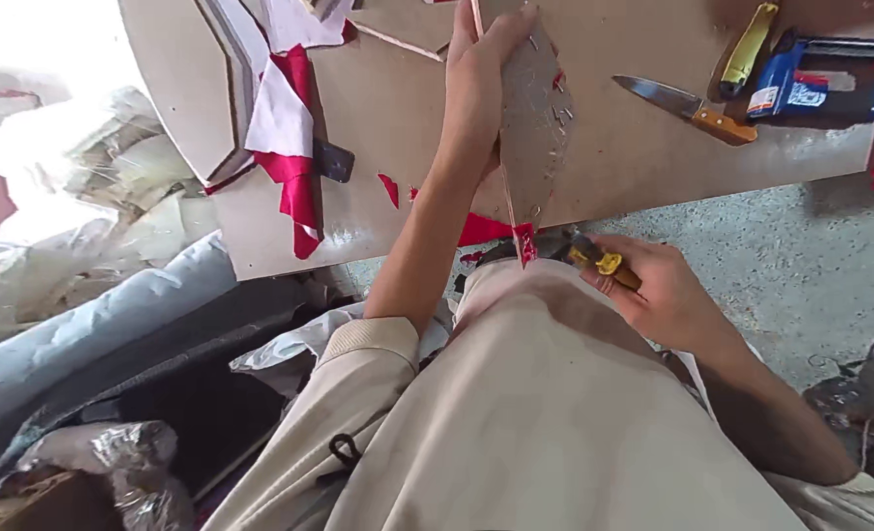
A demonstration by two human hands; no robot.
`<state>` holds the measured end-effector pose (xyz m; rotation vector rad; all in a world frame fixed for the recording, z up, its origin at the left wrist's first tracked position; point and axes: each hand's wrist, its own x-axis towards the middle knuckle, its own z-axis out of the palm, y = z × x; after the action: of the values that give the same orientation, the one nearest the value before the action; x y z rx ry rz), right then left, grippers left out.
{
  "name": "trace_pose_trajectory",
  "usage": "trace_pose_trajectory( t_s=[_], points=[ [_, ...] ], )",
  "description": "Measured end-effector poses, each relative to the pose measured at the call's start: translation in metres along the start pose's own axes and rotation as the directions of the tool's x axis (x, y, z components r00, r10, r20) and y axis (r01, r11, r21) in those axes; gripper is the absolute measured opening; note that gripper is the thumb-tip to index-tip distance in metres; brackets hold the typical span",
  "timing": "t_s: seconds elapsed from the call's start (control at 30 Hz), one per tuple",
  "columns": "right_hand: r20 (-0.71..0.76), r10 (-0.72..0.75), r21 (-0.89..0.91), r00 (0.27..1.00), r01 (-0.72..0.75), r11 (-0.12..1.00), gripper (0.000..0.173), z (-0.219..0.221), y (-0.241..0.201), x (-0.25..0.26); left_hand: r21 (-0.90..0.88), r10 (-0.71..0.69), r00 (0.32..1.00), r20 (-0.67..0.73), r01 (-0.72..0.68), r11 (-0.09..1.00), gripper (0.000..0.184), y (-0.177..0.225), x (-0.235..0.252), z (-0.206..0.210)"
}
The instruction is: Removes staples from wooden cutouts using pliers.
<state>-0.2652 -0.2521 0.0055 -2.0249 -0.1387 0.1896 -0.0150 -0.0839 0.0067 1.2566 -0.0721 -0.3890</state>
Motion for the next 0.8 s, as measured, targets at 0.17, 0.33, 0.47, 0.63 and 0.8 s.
trace_pose_trajectory(
  t_s=[0.17,0.33,0.47,0.63,0.8],
  points=[
    [0.227,0.090,0.153,0.970,-0.127,0.980,0.033,0.001,-0.004,0.018,-0.096,0.211,0.910,0.356,-0.189,0.977,0.043,-0.060,0.050,-0.030],
    [0.406,0.184,0.290,0.895,-0.318,0.903,0.029,-0.006,-0.013,0.033,0.024,0.013,0.976,0.220,-0.019,1.000,0.020,0.026,-0.013,0.020],
    [0.449,0.200,0.292,0.871,-0.355,0.888,0.030,-0.010,-0.012,0.036,-0.109,0.123,0.914,0.387,-0.087,0.990,0.026,0.009,0.003,0.002],
    [0.404,0.235,0.284,0.884,-0.366,0.887,0.025,-0.010,-0.019,0.036,-0.011,-0.093,0.956,0.278,0.100,0.995,0.025,-0.006,0.021,0.004],
    [0.427,0.281,0.288,0.859,-0.424,0.859,0.026,-0.007,-0.025,0.039,0.034,0.214,0.865,0.454,-0.256,0.966,0.031,-0.065,0.050,-0.012]
  ],
)
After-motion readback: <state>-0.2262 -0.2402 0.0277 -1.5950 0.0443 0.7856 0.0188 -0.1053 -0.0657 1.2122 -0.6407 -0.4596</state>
